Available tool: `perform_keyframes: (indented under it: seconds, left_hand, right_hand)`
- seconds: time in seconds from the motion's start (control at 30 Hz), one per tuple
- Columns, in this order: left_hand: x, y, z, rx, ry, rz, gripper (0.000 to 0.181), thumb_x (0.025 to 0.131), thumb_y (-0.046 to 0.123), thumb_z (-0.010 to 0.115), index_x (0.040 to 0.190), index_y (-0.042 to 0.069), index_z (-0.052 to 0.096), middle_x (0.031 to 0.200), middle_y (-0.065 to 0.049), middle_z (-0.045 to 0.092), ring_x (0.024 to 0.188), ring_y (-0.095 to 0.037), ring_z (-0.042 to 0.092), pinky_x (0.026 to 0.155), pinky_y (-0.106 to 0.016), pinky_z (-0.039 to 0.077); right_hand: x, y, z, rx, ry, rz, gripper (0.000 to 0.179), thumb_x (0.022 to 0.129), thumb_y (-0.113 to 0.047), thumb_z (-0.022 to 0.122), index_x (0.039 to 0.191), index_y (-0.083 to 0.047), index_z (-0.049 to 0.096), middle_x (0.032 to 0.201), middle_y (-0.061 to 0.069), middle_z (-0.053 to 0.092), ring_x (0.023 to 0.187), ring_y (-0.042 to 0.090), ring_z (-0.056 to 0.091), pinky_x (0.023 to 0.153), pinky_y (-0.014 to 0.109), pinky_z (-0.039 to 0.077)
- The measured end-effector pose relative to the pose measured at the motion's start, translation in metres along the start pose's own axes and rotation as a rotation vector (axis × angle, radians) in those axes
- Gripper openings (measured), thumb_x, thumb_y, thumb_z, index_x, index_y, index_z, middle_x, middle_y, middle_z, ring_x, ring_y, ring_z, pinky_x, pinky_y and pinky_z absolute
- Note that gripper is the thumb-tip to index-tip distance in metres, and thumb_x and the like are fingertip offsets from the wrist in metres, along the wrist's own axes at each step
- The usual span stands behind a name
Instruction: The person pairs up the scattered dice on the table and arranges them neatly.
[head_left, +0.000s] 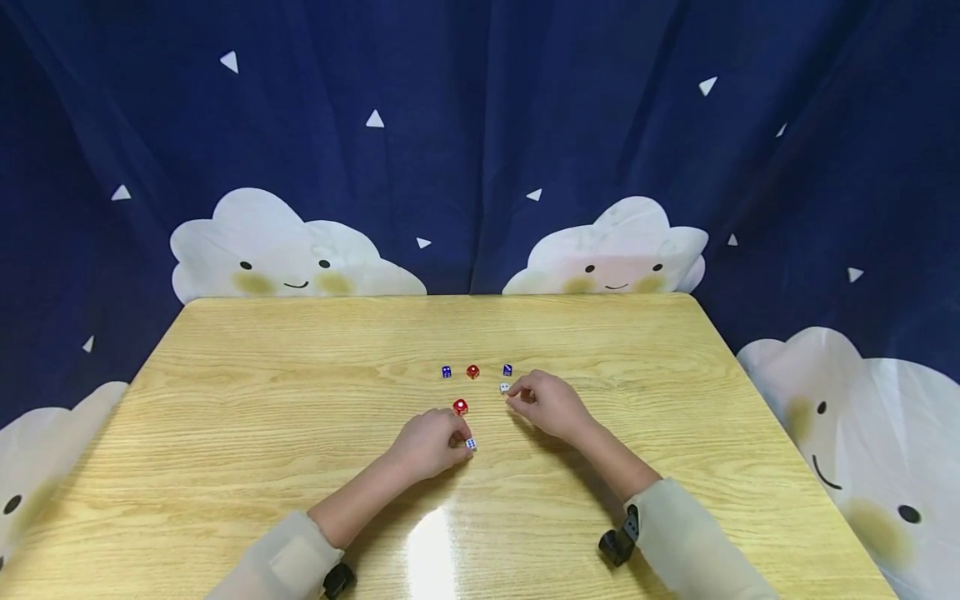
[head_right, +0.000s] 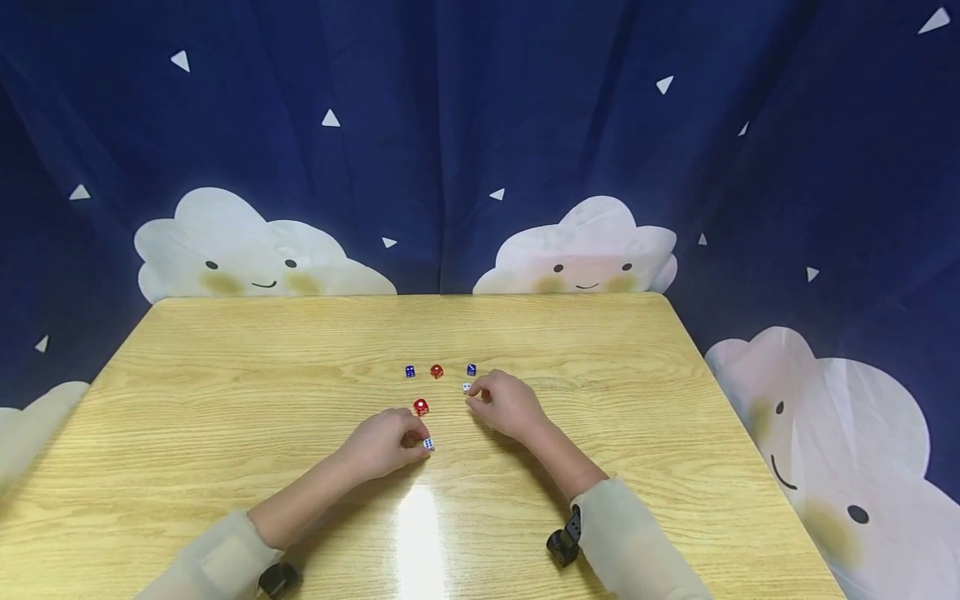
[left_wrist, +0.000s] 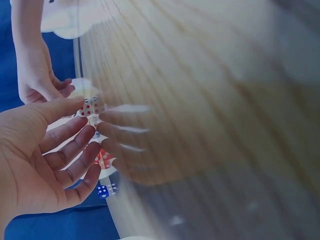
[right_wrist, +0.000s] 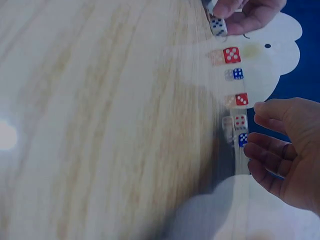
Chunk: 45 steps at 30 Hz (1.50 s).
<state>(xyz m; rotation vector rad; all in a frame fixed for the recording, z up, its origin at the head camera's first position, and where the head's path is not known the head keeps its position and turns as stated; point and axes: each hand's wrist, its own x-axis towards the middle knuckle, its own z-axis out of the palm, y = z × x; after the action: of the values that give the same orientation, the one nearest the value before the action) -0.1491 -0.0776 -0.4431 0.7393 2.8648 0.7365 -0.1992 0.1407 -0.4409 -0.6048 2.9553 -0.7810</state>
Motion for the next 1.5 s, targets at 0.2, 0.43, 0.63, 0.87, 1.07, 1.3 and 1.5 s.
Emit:
perform_keyframes:
  seconds: [0.2,0.43,0.63,0.87,1.07,1.3,1.5]
  left_hand:
    - [-0.001,0.0,-0.001,-0.001,0.002,-0.01,0.016,0.078,0.025,0.074,0.086,0.011,0.072,0.082,0.001,0.066,0.076,-0.013,0.057,0.067,-0.029,0.047]
    - [-0.001,-0.001,-0.001,0.002,0.004,-0.018,0.018,0.076,0.026,0.075,0.086,0.012,0.072,0.081,0.001,0.066,0.074,-0.012,0.055,0.066,-0.03,0.046]
    - [0.0,-0.001,-0.001,0.003,0.004,-0.006,0.017,0.077,0.026,0.074,0.086,0.012,0.072,0.081,0.002,0.066,0.074,-0.012,0.056,0.066,-0.029,0.046]
    - [0.001,0.0,-0.002,-0.002,0.008,-0.005,0.013,0.078,0.024,0.073,0.084,0.013,0.072,0.08,0.001,0.065,0.074,-0.012,0.056,0.065,-0.028,0.046]
    - [0.0,0.0,-0.002,-0.012,-0.004,0.0,0.013,0.079,0.024,0.072,0.084,0.012,0.072,0.08,0.001,0.065,0.074,-0.012,0.055,0.065,-0.027,0.045]
    - [0.0,-0.001,-0.002,-0.001,0.001,-0.003,0.013,0.079,0.024,0.072,0.084,0.013,0.072,0.08,0.001,0.065,0.074,-0.012,0.055,0.066,-0.028,0.046]
    - [-0.001,-0.001,-0.001,-0.003,0.0,-0.011,0.013,0.079,0.024,0.073,0.085,0.013,0.072,0.081,0.001,0.065,0.074,-0.012,0.055,0.066,-0.027,0.046]
  right_hand:
    - [0.005,0.008,0.0,0.022,0.007,0.043,0.015,0.086,-0.024,0.067,0.095,-0.013,0.071,0.079,-0.002,0.058,0.064,0.007,0.053,0.06,0.025,0.044]
    - [0.011,0.014,0.004,0.031,0.007,0.069,0.017,0.086,-0.025,0.067,0.097,-0.012,0.07,0.079,-0.002,0.059,0.067,0.008,0.053,0.061,0.025,0.044]
    - [0.016,0.019,0.009,0.02,0.026,0.068,0.019,0.084,-0.027,0.068,0.097,-0.013,0.071,0.081,-0.001,0.06,0.071,0.01,0.053,0.065,0.027,0.045]
    - [0.021,0.018,0.01,0.011,0.009,0.044,0.024,0.084,-0.029,0.068,0.102,-0.012,0.071,0.082,0.001,0.059,0.072,0.011,0.051,0.065,0.027,0.044]
    - [0.022,0.019,0.011,0.002,-0.026,0.041,0.023,0.085,-0.028,0.067,0.102,-0.013,0.071,0.082,0.001,0.057,0.072,0.011,0.049,0.063,0.027,0.042]
    - [0.021,0.023,0.012,-0.001,-0.009,0.021,0.021,0.085,-0.029,0.068,0.098,-0.013,0.07,0.081,0.0,0.057,0.071,0.011,0.048,0.063,0.026,0.041]
    - [0.016,0.024,0.012,-0.005,-0.007,0.015,0.021,0.085,-0.03,0.068,0.098,-0.014,0.07,0.079,-0.001,0.055,0.068,0.01,0.047,0.061,0.026,0.04]
